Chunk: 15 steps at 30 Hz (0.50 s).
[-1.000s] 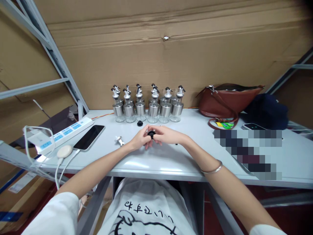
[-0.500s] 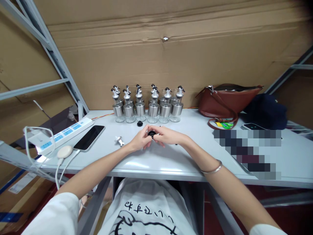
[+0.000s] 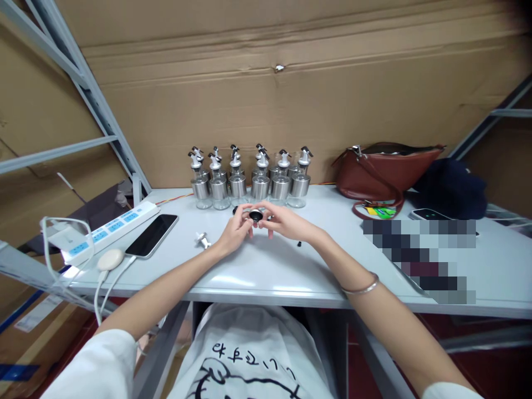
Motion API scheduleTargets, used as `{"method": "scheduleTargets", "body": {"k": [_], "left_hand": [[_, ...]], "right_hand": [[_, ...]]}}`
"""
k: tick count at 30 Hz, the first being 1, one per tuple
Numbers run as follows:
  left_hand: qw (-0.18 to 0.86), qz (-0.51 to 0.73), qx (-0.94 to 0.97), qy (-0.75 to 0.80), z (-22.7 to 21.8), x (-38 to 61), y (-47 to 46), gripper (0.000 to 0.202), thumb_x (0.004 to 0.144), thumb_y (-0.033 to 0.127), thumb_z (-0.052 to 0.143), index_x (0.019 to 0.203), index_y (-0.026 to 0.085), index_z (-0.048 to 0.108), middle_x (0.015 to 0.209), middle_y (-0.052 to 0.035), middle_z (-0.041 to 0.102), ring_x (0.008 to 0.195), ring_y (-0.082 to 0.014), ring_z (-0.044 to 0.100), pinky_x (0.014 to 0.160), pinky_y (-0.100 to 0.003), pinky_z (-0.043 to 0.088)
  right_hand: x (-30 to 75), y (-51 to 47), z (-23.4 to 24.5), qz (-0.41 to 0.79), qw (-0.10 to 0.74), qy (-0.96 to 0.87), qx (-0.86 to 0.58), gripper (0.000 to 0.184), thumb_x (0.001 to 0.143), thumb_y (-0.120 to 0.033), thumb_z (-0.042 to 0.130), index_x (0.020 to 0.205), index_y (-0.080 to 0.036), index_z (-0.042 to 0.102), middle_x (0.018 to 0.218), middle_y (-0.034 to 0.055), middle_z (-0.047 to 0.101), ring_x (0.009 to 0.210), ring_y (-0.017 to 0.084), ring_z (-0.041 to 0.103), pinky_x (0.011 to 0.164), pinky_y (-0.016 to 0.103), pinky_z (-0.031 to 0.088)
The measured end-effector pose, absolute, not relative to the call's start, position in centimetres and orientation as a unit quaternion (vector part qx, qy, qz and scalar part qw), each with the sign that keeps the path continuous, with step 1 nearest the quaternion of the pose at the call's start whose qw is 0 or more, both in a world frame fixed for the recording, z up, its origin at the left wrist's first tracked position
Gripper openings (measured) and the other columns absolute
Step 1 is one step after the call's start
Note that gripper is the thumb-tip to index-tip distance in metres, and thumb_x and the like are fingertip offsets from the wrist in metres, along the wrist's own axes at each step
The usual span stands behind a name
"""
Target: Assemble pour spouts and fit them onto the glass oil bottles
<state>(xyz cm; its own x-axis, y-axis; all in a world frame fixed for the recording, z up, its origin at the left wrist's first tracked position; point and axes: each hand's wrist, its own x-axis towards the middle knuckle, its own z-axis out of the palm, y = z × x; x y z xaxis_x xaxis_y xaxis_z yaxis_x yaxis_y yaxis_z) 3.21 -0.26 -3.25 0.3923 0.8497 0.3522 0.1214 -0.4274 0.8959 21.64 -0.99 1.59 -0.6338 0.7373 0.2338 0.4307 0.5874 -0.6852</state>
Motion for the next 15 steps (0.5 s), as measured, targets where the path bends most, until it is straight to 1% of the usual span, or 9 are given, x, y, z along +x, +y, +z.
{"method": "scheduleTargets", "body": {"k": [3,5,7,9,11,13,15], "left_hand": [[0.412,0.437,0.726,0.335,-3.4,3.5,-0.2,0.036,0.088,0.035,0.045,0.119,0.018,0.042,0.087,-0.0021,0.058,0.069,-0.0128,0.058,0.06,-0.023,0.043],[0.417,0.429,0.731,0.328,-3.4,3.7,-0.3,0.038,0.087,0.037,0.049,0.119,0.018,0.043,0.099,-0.0057,0.058,0.074,-0.0144,0.06,0.062,-0.024,0.045],[0.42,0.42,0.737,0.321,-3.4,3.9,-0.4,0.04,0.086,0.038,0.052,0.119,0.018,0.043,0.106,-0.0072,0.058,0.074,-0.0148,0.062,0.066,-0.026,0.047],[0.415,0.416,0.743,0.321,-3.3,4.0,-0.4,0.039,0.084,0.037,0.054,0.117,0.018,0.044,0.103,-0.006,0.059,0.071,-0.0142,0.062,0.07,-0.028,0.047],[0.401,0.415,0.747,0.331,-3.3,3.9,-0.4,0.035,0.084,0.034,0.055,0.113,0.018,0.046,0.095,-0.0035,0.059,0.068,-0.0129,0.06,0.07,-0.027,0.047],[0.384,0.414,0.749,0.345,-3.3,3.8,-0.3,0.029,0.085,0.032,0.054,0.109,0.019,0.047,0.089,-0.0013,0.057,0.063,-0.011,0.055,0.065,-0.025,0.045],[0.371,0.412,0.752,0.358,-3.4,3.8,-0.3,0.025,0.087,0.032,0.051,0.109,0.019,0.045,0.084,0.0007,0.054,0.056,-0.009,0.049,0.06,-0.023,0.042]], "right_hand": [[22.0,-0.2,1.3,0.236,0.287,-0.851,-0.372,0.027,0.083,-0.018,0.057,0.11,-0.018,0.055,0.078,-0.0008,0.058,0.064,0.013,0.055,0.062,0.024,0.04],[21.9,0.0,1.0,0.208,0.295,-0.851,-0.383,0.023,0.078,-0.014,0.061,0.1,-0.018,0.056,0.079,-0.0011,0.057,0.069,0.014,0.054,0.064,0.023,0.04],[21.7,0.1,0.8,0.192,0.289,-0.853,-0.389,0.022,0.076,-0.01,0.062,0.095,-0.018,0.054,0.08,-0.0013,0.058,0.069,0.013,0.055,0.065,0.023,0.041],[21.6,0.0,0.8,0.181,0.276,-0.856,-0.397,0.022,0.076,-0.009,0.061,0.094,-0.018,0.051,0.083,-0.001,0.06,0.069,0.013,0.057,0.064,0.023,0.042],[21.9,0.1,0.9,0.163,0.264,-0.856,-0.414,0.024,0.078,-0.012,0.062,0.098,-0.019,0.05,0.086,-0.0001,0.061,0.07,0.014,0.059,0.064,0.023,0.043],[22.6,0.4,0.9,0.132,0.251,-0.849,-0.445,0.023,0.081,-0.015,0.061,0.102,-0.018,0.05,0.09,0.0024,0.062,0.074,0.015,0.06,0.066,0.025,0.044],[23.7,1.1,0.7,0.094,0.231,-0.837,-0.487,0.019,0.085,-0.016,0.059,0.103,-0.016,0.053,0.095,0.0065,0.062,0.082,0.018,0.061,0.073,0.029,0.045]]}}
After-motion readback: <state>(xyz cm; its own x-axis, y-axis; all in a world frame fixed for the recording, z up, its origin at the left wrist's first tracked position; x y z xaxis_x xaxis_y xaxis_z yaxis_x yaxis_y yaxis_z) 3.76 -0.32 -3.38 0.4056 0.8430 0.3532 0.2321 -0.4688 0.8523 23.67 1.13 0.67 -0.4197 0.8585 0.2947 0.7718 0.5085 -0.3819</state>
